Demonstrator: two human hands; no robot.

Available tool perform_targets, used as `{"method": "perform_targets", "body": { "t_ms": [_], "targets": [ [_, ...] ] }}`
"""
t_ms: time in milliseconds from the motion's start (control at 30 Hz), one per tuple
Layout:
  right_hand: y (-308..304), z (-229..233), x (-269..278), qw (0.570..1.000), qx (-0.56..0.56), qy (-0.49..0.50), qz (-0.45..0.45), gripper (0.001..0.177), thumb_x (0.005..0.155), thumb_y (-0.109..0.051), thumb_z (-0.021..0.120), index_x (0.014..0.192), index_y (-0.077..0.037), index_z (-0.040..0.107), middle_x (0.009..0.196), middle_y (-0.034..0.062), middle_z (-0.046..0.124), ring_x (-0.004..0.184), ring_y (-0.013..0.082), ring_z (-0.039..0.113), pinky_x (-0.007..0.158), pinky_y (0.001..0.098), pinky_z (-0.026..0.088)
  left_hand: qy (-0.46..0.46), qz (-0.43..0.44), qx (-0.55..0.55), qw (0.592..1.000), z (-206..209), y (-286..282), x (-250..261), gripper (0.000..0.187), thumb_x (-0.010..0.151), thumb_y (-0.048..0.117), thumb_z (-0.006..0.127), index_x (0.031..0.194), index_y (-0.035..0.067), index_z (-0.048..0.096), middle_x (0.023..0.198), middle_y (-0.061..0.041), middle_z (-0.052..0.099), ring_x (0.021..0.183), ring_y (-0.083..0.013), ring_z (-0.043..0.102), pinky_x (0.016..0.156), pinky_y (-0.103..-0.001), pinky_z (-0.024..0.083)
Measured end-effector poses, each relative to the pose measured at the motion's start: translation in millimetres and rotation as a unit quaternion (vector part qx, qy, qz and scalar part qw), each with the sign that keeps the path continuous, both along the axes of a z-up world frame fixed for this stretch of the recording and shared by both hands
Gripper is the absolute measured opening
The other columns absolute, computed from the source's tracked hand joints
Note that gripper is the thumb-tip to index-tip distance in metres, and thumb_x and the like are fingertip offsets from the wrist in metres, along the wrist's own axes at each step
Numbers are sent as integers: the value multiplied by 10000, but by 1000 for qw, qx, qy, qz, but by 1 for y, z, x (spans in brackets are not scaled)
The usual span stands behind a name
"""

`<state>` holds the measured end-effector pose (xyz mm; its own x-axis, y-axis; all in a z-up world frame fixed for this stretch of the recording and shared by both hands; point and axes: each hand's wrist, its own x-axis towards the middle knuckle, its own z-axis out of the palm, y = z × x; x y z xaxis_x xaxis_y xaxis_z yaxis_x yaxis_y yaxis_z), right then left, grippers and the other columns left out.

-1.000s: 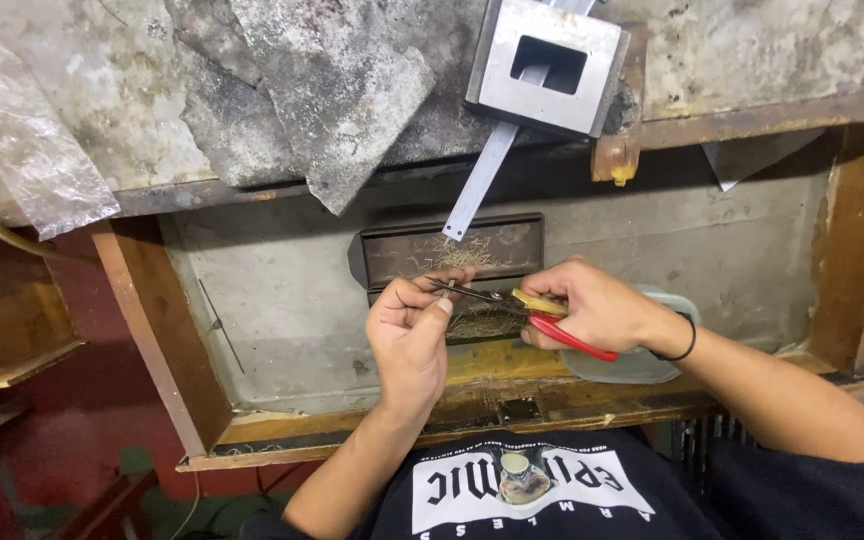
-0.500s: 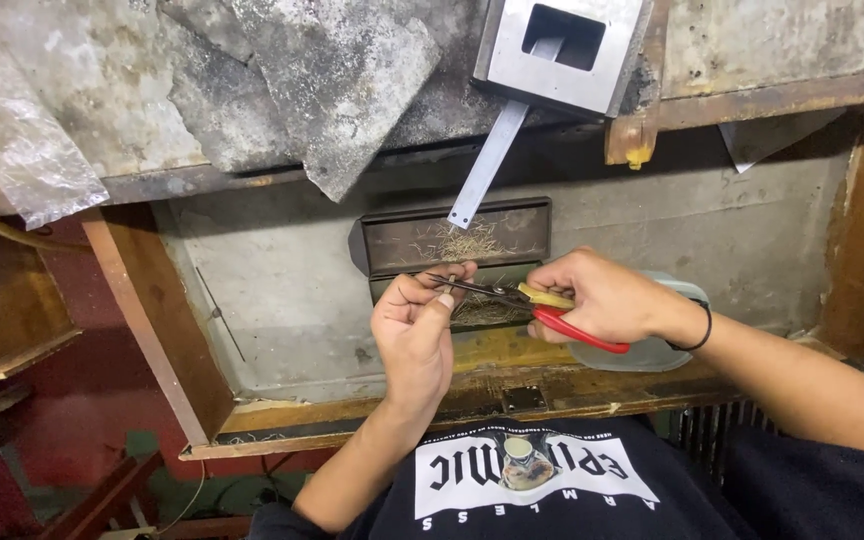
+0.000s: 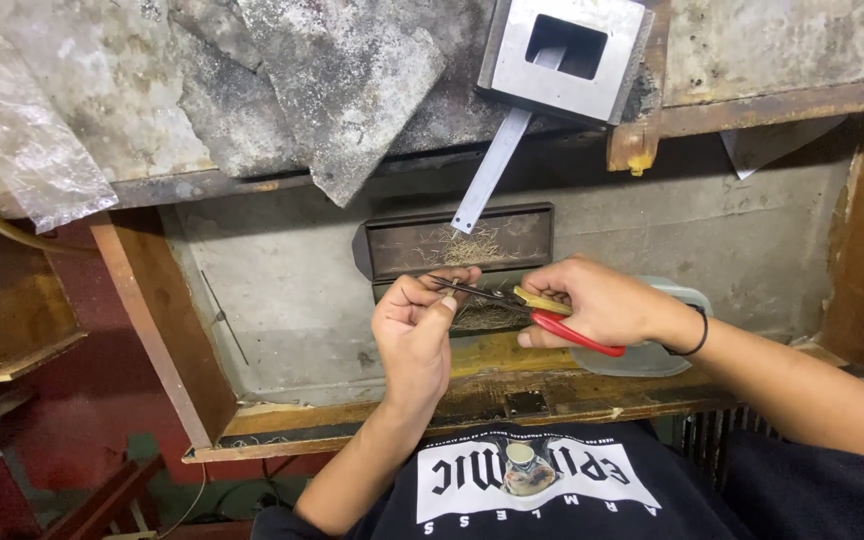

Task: Measuring thin metal wire with a caliper and cutting it into small segments using snips at a jewelry workbench.

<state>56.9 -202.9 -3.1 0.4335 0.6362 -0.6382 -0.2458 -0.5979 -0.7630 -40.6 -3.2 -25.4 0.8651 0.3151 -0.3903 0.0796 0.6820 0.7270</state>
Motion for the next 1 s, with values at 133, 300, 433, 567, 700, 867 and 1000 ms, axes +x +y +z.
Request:
{"method": "perform_targets", "body": {
  "t_ms": [133, 300, 433, 567, 700, 867, 1000],
  "targets": [
    [0, -3, -2, 1000, 5, 5, -12, 239, 674, -168, 870, 630, -37, 675, 462, 51, 555, 466, 174, 509, 496, 291, 440, -2, 4, 7, 1000, 1, -1, 0, 169, 799, -133, 619, 772, -4, 513, 985, -332, 694, 1012, -412, 727, 903, -468, 608],
    [-6, -26, -14, 999, 12, -7, -39, 221, 651, -114, 849, 564, -59, 654, 410, 23, 530, 434, 130, 488, 461, 258, 408, -3, 21, 2, 1000, 4, -2, 0, 178, 814, -118, 622, 773, 19, 516, 1009, -305, 703, 1018, -383, 730, 907, -442, 609],
    [-2, -15, -6, 999, 13, -13, -39, 228, 653, -107, 840, 555, -64, 638, 401, 18, 526, 430, 122, 479, 453, 253, 396, 1, 26, 1, 1000, 3, 0, 0, 175, 813, -116, 623, 780, 22, 521, 1011, -303, 703, 1017, -382, 732, 912, -438, 607],
    [1, -14, 0, 999, -23, 8, -33, 235, 676, -131, 849, 573, -60, 650, 416, 19, 535, 439, 129, 477, 466, 259, 408, 25, 31, -19, 999, -5, 2, -3, 153, 821, -113, 620, 786, 3, 525, 1049, -321, 696, 1073, -396, 716, 957, -441, 589],
    [1, -18, 8, 998, -32, 45, -26, 231, 703, -130, 839, 606, -49, 646, 444, -3, 520, 464, 121, 473, 485, 241, 398, 39, 35, -51, 997, -2, 0, -2, 143, 846, -82, 631, 797, 22, 546, 1146, -291, 701, 1150, -363, 692, 992, -405, 573],
    [0, -27, 13, 998, -51, 43, -6, 273, 722, -179, 845, 594, -56, 639, 435, 6, 529, 440, 138, 488, 485, 260, 414, 43, 21, -92, 995, -2, 1, -6, 141, 861, -69, 613, 802, 38, 543, 1285, -296, 645, 1272, -379, 608, 1075, -431, 511],
    [-5, -30, 20, 996, -83, 35, 26, 346, 741, -264, 851, 572, -73, 618, 435, 13, 522, 448, 153, 497, 498, 281, 433, 41, 9, -129, 991, -5, -1, -8, 131, 873, -69, 596, 809, 35, 547, 1426, -329, 549, 1371, -399, 519, 1125, -433, 462]
  ]
}}
